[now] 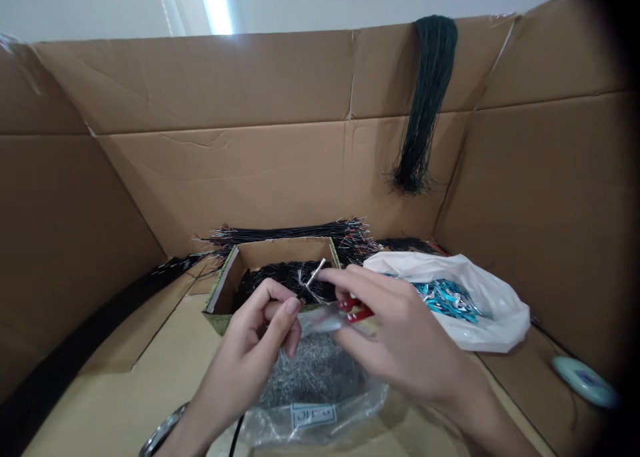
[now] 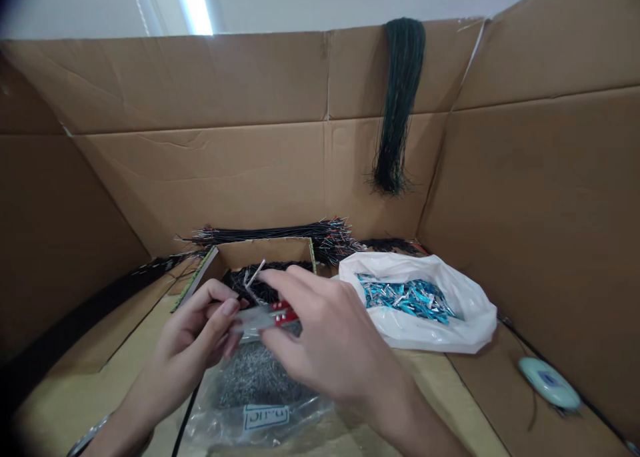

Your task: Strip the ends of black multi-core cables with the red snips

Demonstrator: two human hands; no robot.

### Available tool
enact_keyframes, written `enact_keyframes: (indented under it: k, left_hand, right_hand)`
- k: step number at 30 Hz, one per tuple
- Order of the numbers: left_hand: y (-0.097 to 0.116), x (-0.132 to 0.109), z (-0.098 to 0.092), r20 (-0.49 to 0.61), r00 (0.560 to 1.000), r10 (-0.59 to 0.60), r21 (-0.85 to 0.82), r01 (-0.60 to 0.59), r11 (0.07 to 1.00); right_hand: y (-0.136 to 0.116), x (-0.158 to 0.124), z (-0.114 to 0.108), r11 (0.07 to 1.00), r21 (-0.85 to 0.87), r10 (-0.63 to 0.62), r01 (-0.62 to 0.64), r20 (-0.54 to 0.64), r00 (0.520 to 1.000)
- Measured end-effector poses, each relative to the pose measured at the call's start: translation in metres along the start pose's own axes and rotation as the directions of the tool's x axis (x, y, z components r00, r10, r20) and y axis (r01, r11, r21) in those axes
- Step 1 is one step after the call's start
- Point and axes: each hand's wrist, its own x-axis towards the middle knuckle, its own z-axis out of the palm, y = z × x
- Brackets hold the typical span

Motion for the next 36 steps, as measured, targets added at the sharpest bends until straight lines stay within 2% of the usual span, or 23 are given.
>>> enact_keyframes:
  k: [3, 7, 10, 14, 21, 31, 36]
  left_hand:
    - [0.002, 0.006, -0.006, 0.029, 0.999, -0.041, 0.136, 0.037, 0.99]
    - [0.006, 0.009, -0.012, 0.095, 0.987, -0.131, 0.313, 0.095, 0.945]
    - [0.006, 0.007, -0.013, 0.162, 0.966, -0.199, 0.375, 0.126, 0.918]
    - [0.0, 0.002, -0.01, 0.185, 0.952, -0.242, 0.452, 0.137, 0.882]
    - [-0.014, -0.008, -0.002, 0.229, 0.951, -0.21, 0.539, 0.056, 0.84]
    - [-0.015, -0.02, 0.001, 0.249, 0.946, -0.206, 0.59, 0.02, 0.807]
    - [-0.022, -0.022, 0.005, 0.275, 0.935, -0.223, 0.603, 0.013, 0.798]
  right_hand:
    - [0.0, -0.005, -0.016, 0.989, 0.038, 0.141, -0.142, 0.024, 0.99]
    - [0.003, -0.012, -0.028, 0.972, -0.024, 0.236, -0.235, 0.088, 0.968]
    - [0.006, -0.014, -0.023, 0.956, -0.066, 0.294, -0.287, 0.138, 0.946]
    - [0.01, -0.016, -0.013, 0.931, -0.065, 0.364, -0.359, 0.24, 0.9]
    - [0.017, -0.023, 0.004, 0.853, 0.137, 0.407, -0.504, 0.43, 0.806]
    - [0.017, -0.034, 0.02, 0.882, 0.106, 0.39, -0.46, 0.386, 0.836]
    - [0.022, -0.034, 0.029, 0.897, 0.056, 0.38, -0.438, 0.406, 0.831]
